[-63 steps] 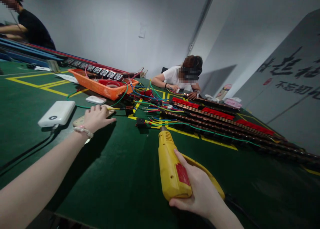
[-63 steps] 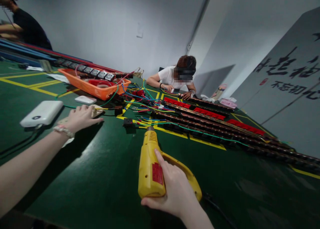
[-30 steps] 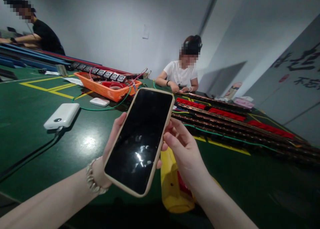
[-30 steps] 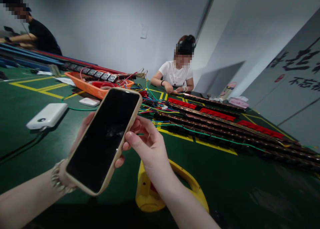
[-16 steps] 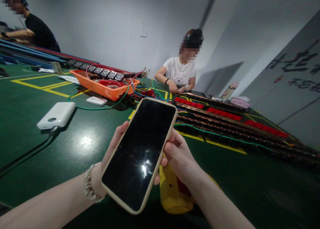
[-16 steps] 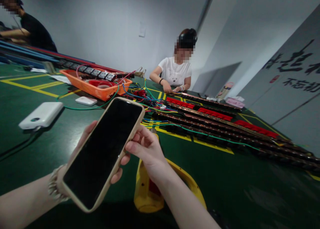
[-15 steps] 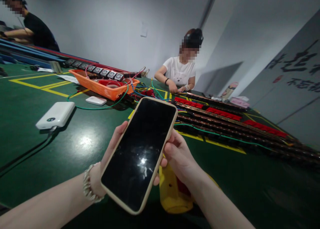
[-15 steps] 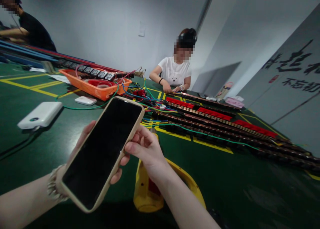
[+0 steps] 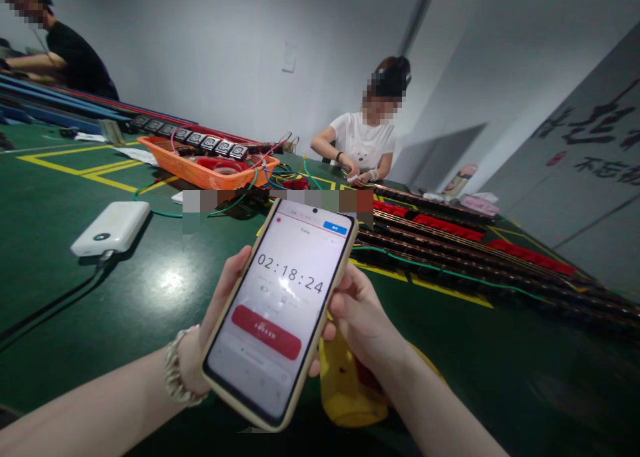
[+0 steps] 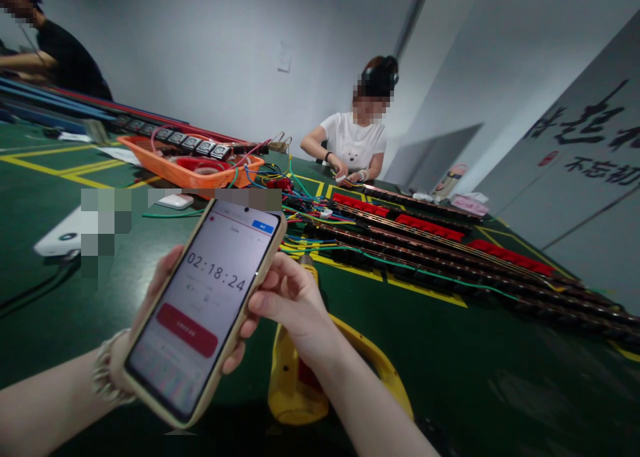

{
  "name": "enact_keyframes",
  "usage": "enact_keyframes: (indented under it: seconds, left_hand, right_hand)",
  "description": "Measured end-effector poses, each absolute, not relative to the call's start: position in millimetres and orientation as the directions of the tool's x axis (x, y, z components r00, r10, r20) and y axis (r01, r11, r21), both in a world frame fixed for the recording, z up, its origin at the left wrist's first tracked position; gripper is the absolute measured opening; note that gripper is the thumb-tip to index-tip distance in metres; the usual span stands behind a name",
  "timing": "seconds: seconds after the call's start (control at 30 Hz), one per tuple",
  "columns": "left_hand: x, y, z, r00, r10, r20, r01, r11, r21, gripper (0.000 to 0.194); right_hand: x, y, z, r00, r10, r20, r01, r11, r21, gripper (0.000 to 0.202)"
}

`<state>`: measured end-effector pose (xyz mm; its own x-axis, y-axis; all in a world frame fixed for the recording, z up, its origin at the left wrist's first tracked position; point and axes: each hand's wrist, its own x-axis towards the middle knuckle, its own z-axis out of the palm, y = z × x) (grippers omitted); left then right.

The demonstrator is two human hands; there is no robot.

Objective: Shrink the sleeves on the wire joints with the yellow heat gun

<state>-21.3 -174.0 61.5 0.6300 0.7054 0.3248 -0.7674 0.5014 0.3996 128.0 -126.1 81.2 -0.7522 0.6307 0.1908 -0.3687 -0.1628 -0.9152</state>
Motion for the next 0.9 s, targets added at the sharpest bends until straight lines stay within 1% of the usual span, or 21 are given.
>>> enact_keyframes:
  seconds: [0.13, 0.2, 0.33, 0.47, 0.57, 0.9]
  left_hand:
    - [-21.6, -175.2, 60.8, 0.631, 0.705, 0.324, -0.764, 0.494, 0.414, 0.073]
    - [-21.4, -176.0, 60.9, 0.616, 0.711, 0.339, -0.778, 0.479, 0.407, 0.073]
    - [-22.1, -176.3, 60.2, 0.555, 0.759, 0.34, -0.821, 0.435, 0.37, 0.073]
    - [-23.8, -174.7, 58.5, 0.548, 0.769, 0.328, -0.826, 0.436, 0.358, 0.076]
    - [-24.4, -173.7, 58.0, 0.54, 0.774, 0.331, -0.831, 0.428, 0.355, 0.074]
    - [-27.6, -170.9, 52.9, 0.541, 0.789, 0.29, -0.821, 0.422, 0.384, 0.07]
  right_hand:
    - [128.6, -125.5, 79.8, -0.753, 0.62, 0.22, -0.383, -0.141, -0.913, 0.038]
    - [129.5, -125.1, 78.7, -0.713, 0.661, 0.236, -0.381, -0.082, -0.921, 0.037]
    - [130.4, -124.0, 76.9, -0.57, 0.776, 0.269, -0.353, 0.065, -0.934, 0.03]
    - [129.2, -123.5, 76.6, -0.503, 0.806, 0.311, -0.354, 0.136, -0.925, 0.023]
    - [128.6, -123.7, 76.2, -0.475, 0.816, 0.329, -0.356, 0.164, -0.92, 0.018]
    - [127.9, -122.1, 74.8, -0.449, 0.824, 0.346, -0.391, 0.167, -0.905, 0.011]
